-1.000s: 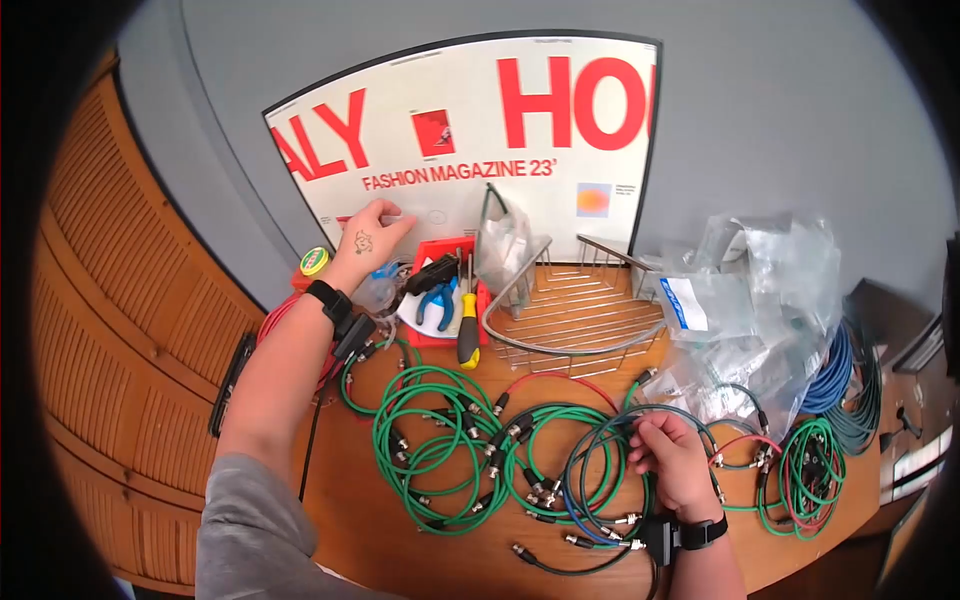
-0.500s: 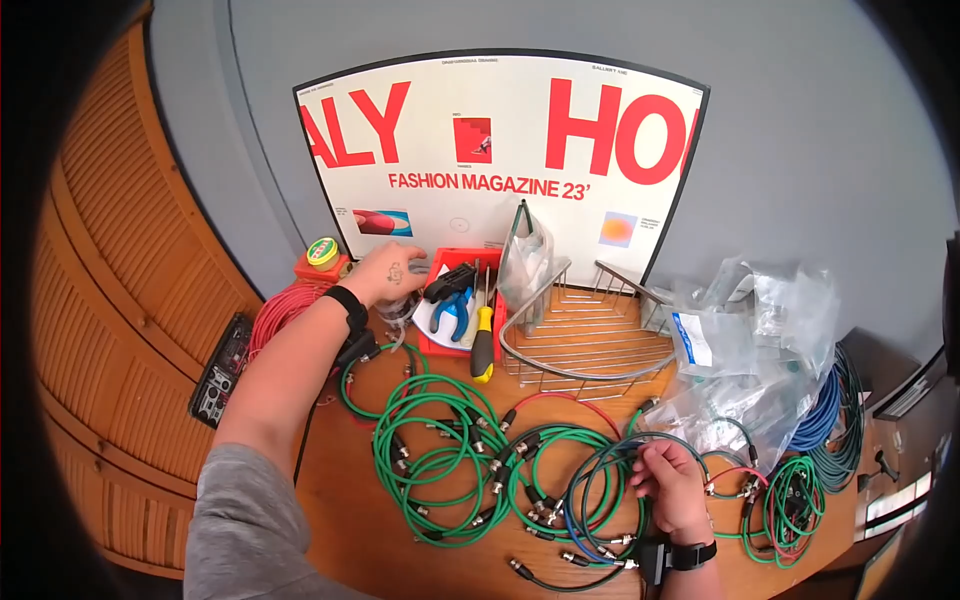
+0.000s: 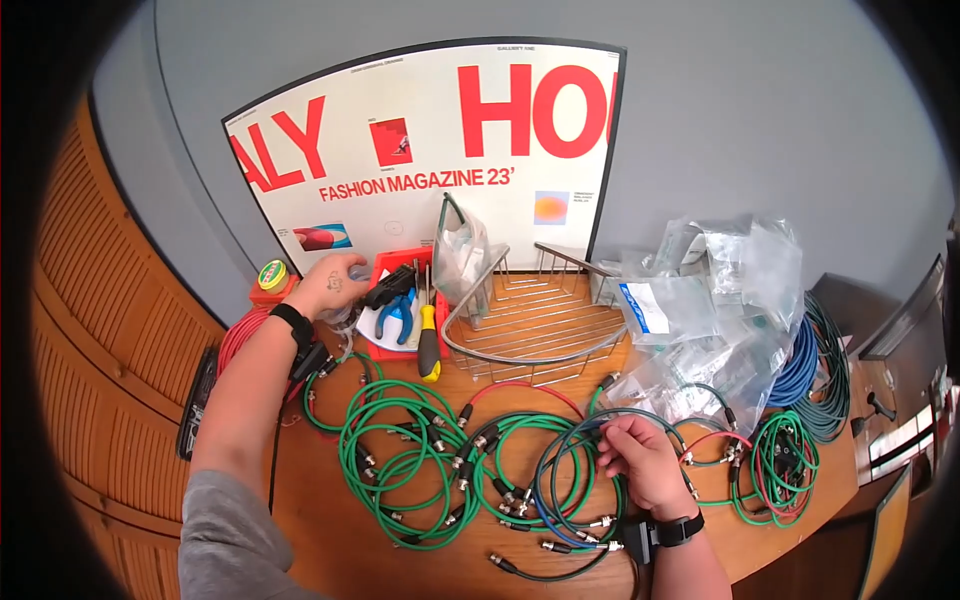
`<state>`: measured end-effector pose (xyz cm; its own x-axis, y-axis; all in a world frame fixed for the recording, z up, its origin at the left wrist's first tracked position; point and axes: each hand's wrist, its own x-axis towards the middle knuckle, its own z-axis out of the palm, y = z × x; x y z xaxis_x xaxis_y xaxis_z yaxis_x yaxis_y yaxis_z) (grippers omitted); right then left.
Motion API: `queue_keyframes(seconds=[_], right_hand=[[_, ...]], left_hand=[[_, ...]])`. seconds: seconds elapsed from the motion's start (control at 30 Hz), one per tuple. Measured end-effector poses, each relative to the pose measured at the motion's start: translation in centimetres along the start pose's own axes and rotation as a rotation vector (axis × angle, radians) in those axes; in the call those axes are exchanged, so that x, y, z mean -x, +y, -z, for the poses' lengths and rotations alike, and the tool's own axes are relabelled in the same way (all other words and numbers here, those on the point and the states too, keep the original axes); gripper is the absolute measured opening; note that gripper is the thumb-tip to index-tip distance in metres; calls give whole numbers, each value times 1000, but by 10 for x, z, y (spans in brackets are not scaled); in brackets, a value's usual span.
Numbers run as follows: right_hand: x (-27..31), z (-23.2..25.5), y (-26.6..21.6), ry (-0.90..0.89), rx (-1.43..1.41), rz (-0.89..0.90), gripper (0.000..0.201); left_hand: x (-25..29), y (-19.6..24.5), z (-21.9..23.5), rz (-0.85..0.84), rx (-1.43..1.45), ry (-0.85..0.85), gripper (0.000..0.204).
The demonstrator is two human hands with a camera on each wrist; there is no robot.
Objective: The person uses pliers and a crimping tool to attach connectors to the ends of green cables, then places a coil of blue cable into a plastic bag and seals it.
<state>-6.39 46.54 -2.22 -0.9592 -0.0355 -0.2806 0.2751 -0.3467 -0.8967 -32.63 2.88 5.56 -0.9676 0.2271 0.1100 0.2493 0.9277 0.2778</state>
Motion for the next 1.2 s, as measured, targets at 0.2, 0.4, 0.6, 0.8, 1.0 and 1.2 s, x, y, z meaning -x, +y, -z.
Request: queue_keyframes(seconds=[0.2,0.4,0.6,0.8,1.0,1.2], right_hand=[[1,-1,-2,-2,9,-15,13],[2,-1,-3,-2,9,-12,13],[2,-2,-3,-11,3,-12,13],[0,-1,1,27,7,-1,14],[1,-4,-1,46,12,0,13],[1,-4,-2,49,31,7,13]], left_hand=[[3,3,-4,92,-124,77,57],[-1,-3,-10,138,-160,54,60],[-2,-10,-18,27,-32,87,57],[10,-18,-23,1,20,79,54],[13,-19,-34,152,35,200,55],[6,-35,-56,-44,5,364,53]])
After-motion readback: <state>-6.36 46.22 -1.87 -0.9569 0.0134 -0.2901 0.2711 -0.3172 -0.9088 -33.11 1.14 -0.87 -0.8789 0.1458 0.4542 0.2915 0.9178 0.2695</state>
